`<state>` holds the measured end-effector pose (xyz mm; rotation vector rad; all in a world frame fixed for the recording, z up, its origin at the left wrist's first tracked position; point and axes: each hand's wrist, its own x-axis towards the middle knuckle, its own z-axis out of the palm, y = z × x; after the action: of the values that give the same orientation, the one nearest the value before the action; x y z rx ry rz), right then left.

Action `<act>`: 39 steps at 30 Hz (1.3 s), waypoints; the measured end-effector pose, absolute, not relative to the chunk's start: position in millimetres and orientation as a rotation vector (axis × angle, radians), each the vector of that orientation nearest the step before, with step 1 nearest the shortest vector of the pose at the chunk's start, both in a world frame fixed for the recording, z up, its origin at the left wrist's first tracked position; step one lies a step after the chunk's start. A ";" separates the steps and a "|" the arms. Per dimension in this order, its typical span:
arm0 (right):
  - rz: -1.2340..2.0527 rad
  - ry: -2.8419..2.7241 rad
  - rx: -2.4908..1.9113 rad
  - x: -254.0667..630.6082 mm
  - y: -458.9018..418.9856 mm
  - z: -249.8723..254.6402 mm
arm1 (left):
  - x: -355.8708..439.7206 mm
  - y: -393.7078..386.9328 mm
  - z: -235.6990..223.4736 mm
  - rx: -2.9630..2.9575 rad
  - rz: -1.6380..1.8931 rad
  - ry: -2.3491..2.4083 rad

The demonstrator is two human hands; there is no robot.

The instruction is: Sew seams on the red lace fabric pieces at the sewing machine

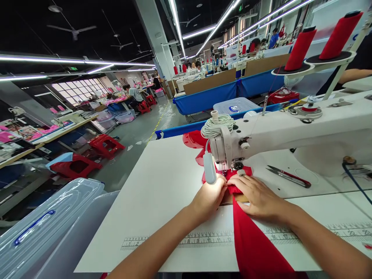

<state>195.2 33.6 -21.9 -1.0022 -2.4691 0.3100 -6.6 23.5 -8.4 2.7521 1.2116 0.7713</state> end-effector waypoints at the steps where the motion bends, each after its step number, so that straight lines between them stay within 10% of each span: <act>1: 0.285 -2.446 -1.042 193.2 34.4 -22.2 | -7.4 26.3 -6.0 2.684 0.768 1.218; 18: -0.382 -2.116 -1.188 198.7 46.7 -30.2 | 2.3 38.0 -17.3 2.383 0.813 1.297; 39: -0.149 -2.404 -1.010 197.8 34.1 -26.5 | 4.6 6.2 -19.5 2.861 0.607 1.339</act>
<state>197.8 34.1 -26.5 -1.0100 -2.4037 -0.1492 4.6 6.2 -19.5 2.8608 1.3387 0.6073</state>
